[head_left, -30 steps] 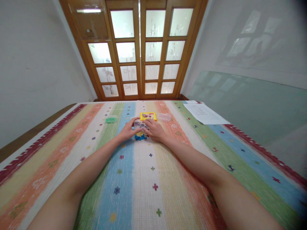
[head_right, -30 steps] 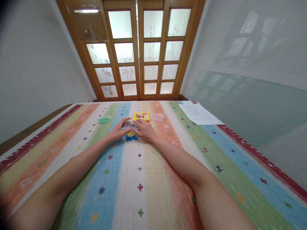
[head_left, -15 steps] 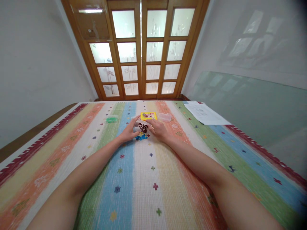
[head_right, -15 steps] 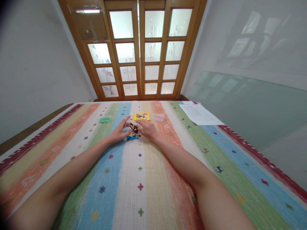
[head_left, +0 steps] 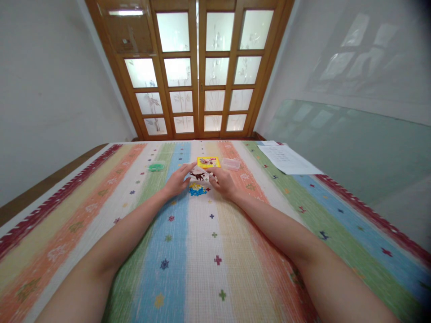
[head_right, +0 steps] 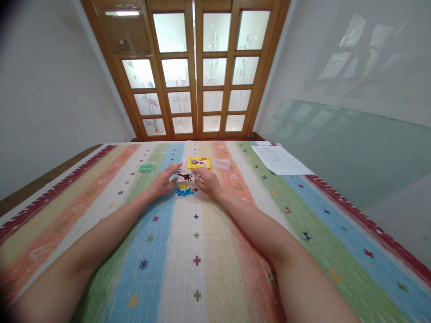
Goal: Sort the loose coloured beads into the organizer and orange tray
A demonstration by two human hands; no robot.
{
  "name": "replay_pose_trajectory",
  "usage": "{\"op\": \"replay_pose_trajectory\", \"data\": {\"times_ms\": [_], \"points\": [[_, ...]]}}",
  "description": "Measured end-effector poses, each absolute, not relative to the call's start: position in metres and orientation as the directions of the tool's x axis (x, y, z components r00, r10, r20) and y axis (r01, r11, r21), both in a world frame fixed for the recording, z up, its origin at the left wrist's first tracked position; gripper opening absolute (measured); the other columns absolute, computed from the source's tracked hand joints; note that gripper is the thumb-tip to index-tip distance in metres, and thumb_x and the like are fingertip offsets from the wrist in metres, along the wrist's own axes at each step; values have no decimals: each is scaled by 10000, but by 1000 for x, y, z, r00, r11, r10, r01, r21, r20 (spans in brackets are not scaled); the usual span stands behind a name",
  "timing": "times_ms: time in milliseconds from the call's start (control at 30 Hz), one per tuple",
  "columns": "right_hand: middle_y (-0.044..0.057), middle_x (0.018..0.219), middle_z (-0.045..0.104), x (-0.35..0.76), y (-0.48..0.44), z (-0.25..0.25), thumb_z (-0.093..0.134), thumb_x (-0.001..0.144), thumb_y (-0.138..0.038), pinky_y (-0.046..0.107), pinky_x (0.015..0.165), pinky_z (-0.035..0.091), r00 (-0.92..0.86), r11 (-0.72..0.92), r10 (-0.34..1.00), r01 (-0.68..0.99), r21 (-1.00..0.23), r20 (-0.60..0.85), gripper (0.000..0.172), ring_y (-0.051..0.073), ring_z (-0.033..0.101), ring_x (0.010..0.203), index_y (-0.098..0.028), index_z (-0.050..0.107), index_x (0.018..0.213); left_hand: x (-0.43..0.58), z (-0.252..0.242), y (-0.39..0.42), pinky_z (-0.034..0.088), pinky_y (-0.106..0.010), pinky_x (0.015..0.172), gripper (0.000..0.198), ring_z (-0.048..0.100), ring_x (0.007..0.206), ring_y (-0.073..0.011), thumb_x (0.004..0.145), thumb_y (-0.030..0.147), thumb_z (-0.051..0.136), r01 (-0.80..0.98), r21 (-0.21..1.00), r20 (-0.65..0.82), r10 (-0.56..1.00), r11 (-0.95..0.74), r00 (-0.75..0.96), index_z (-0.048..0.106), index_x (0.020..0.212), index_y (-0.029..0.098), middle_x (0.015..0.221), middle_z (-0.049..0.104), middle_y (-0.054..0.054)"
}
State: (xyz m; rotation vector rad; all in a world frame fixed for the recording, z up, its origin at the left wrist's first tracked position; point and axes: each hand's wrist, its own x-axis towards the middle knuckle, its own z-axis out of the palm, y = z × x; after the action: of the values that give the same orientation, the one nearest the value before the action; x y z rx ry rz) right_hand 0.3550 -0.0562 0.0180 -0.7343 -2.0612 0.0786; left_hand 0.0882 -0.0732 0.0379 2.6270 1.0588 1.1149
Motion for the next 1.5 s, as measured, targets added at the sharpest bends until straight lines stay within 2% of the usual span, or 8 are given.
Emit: {"op": "replay_pose_trajectory", "data": {"times_ms": [267, 500, 633, 800, 900, 1033, 1200, 1500], "points": [[114, 1158, 722, 356, -58, 20, 543, 918, -223, 437, 972, 550, -431, 847, 484, 449, -285, 761, 323, 278, 667, 1088, -218, 662, 1218, 90, 35, -73, 522, -417, 1142, 706, 589, 1325, -224, 1003, 55, 453, 603, 89, 665, 499, -793, 557, 340, 1658, 294, 1401, 612, -114], [126, 1227, 697, 354, -62, 24, 524, 982, -285, 478, 1036, 538, -443, 848, 486, 446, -285, 753, 355, 292, 638, 1181, -236, 650, 1310, 86, 34, -71, 526, -424, 1131, 636, 592, 1320, -223, 1033, 81, 423, 594, 64, 694, 464, -802, 551, 404, 1625, 312, 1395, 619, -110], [141, 1365, 649, 353, -65, 28, 532, 1029, -395, 539, 1129, 493, -432, 860, 471, 420, -291, 769, 423, 309, 585, 1313, -253, 589, 1424, 85, 35, -71, 540, -413, 1093, 639, 629, 1248, -226, 1022, 137, 512, 614, 190, 688, 550, -766, 473, 396, 1630, 297, 1360, 640, -105], [110, 1630, 446, 353, -66, 33, 534, 1043, -543, 575, 1244, 384, -472, 862, 487, 393, -319, 735, 565, 316, 419, 1511, -308, 496, 1556, 86, 35, -69, 573, -357, 931, 804, 677, 888, -173, 921, 272, 746, 583, 507, 620, 738, -635, 265, 375, 1634, 246, 1018, 701, -29], [91, 1658, 415, 352, -64, 32, 405, 1102, -487, 566, 1253, 377, -407, 812, 567, 421, -404, 716, 499, 296, 403, 1530, -321, 510, 1561, 94, 33, -68, 579, -335, 883, 855, 687, 834, -166, 894, 376, 796, 415, 689, 555, 801, -594, 226, 379, 1623, 221, 945, 703, -15], [100, 1649, 419, 349, -62, 29, 466, 1089, -445, 563, 1248, 389, -371, 782, 610, 428, -454, 700, 496, 297, 427, 1513, -323, 515, 1568, 107, 30, -68, 601, -369, 915, 994, 742, 955, -211, 870, 462, 819, 91, 870, 448, 855, -485, 262, 269, 1657, 209, 1089, 736, -79], [78, 1714, 315, 347, -60, 25, 578, 1048, -433, 574, 1276, 335, -452, 802, 588, 436, -409, 671, 572, 307, 310, 1583, -346, 468, 1603, 115, 28, -68, 626, -397, 910, 1083, 770, 956, -231, 860, 529, 815, -57, 942, 334, 910, -331, 245, 183, 1680, 210, 1179, 734, -118], [94, 1678, 397, 348, -60, 25, 513, 1074, -318, 548, 1271, 358, -503, 800, 596, 435, -413, 626, 484, 276, 372, 1556, -311, 527, 1558, 89, 25, -47, 642, -318, 802, 779, 750, 783, -154, 938, 293, 669, 158, 949, 288, 955, -274, -69, 335, 1636, 208, 1042, 772, -79]]}}
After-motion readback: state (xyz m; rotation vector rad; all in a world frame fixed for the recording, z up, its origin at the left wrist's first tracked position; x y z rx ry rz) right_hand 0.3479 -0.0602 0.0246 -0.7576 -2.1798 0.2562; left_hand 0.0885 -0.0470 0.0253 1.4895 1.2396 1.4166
